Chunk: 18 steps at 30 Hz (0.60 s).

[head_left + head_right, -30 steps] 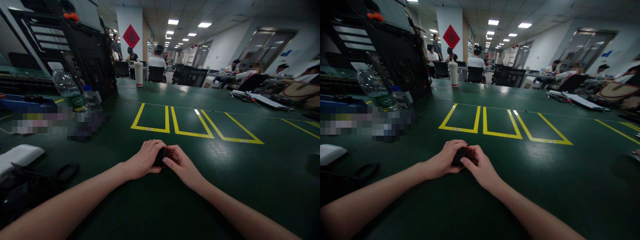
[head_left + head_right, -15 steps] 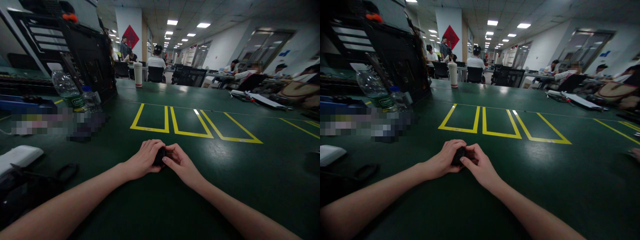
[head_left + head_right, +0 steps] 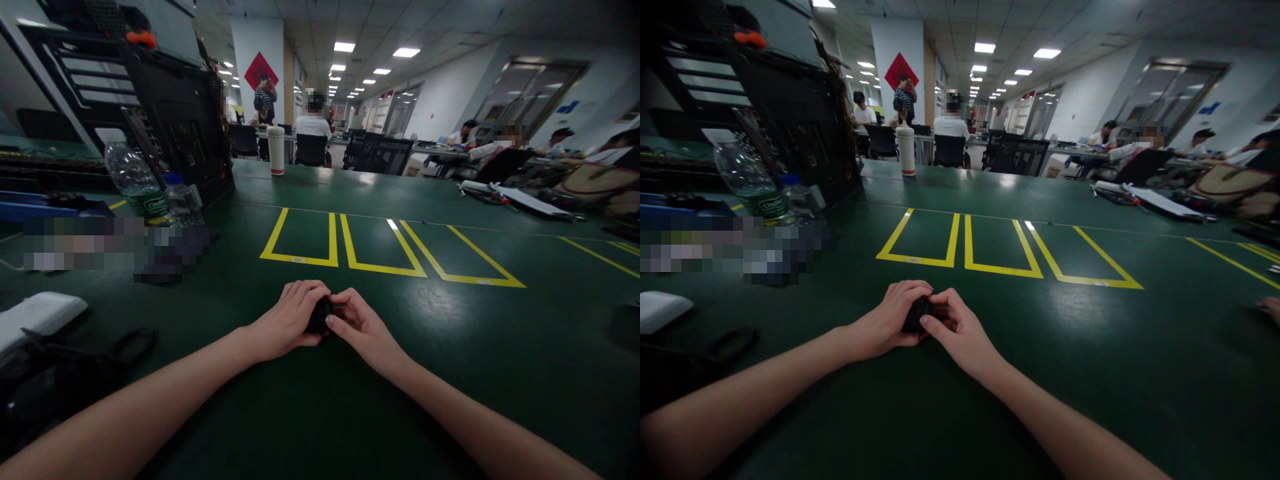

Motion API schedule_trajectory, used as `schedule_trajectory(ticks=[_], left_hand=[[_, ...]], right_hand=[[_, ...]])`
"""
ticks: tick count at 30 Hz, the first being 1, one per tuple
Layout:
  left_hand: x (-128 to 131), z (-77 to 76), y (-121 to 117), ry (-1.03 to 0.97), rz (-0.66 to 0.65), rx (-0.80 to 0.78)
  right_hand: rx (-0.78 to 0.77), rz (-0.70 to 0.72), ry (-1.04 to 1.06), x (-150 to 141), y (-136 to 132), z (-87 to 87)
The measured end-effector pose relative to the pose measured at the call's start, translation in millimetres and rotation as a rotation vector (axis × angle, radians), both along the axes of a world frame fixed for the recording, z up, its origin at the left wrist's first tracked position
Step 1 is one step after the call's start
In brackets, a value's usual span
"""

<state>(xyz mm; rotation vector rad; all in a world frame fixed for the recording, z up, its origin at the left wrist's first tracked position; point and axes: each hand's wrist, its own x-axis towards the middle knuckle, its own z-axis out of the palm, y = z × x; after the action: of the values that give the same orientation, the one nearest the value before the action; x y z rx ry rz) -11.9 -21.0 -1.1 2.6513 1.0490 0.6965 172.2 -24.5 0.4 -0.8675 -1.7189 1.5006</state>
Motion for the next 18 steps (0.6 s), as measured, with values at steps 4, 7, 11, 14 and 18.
schedule_trajectory(ticks=[4,7,11,14,18], left_hand=[[0.4,4.5,-1.2,0.017,0.002,-0.004],[0.8,5.3,-0.8,0.012,0.010,-0.004],[0.7,2.9,0.7,-0.013,0.026,-0.019],[0.5,0.8,1.5,-0.026,0.025,-0.032],[0.8,-2.0,2.6,-0.036,0.028,-0.021]], right_hand=[[-0.022,-0.042,-0.020,-1.1,0.2,1.7],[-0.040,-0.077,-0.045,-1.4,2.6,1.5],[-0.067,-0.048,-0.060,-0.6,6.3,-0.8],[-0.043,0.004,-0.004,0.2,6.2,-1.4],[-0.007,0.012,0.029,-0.8,4.4,-1.3]])
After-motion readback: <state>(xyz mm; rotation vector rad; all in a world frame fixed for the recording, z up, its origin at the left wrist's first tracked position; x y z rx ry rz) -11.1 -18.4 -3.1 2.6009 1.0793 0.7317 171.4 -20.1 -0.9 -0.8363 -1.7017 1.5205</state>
